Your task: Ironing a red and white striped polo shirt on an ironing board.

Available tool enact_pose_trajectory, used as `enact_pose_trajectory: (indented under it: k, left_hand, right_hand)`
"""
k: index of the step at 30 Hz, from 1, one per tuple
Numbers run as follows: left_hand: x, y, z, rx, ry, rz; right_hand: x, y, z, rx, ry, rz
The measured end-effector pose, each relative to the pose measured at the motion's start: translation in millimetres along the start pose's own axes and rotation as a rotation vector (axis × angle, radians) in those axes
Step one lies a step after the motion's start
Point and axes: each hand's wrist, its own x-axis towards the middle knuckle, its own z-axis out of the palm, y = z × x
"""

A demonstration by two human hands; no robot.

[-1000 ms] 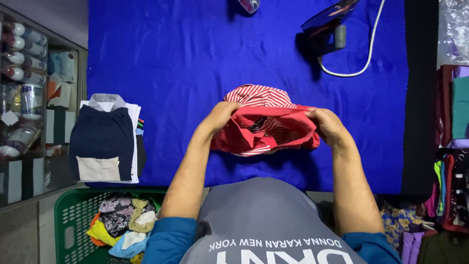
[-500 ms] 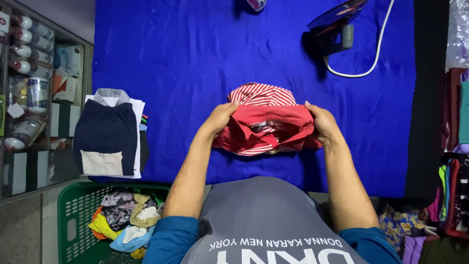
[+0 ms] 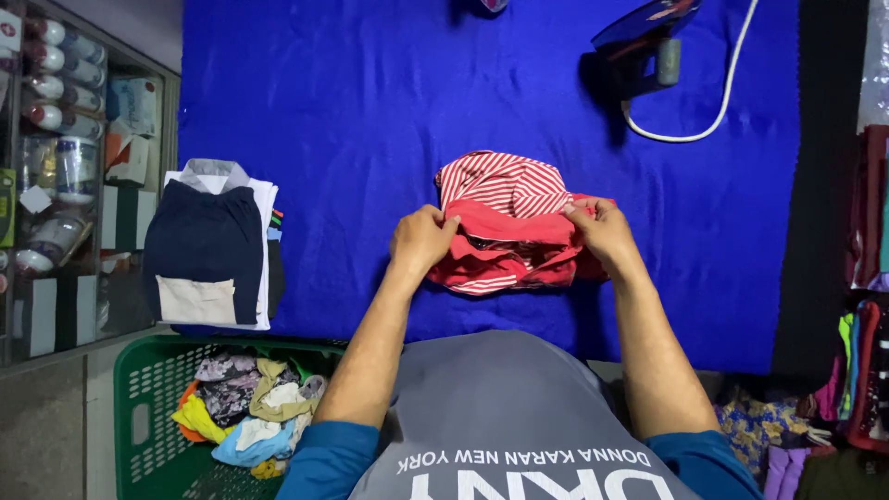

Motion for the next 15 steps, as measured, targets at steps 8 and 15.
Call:
enact_pose_trajectory:
  k: [8,15]
  left_hand:
    - [4.2,6.6,-6.6,-0.195,0.126,0.226]
    - [19.8,-4.0,5.0,-1.649,-0.694,-0.186]
  right_hand:
    - [0.5,8.9,-9.3,0.293,0.008,-0.15]
    - [1.4,16.3,-18.0,0.534,0.058,-0.154]
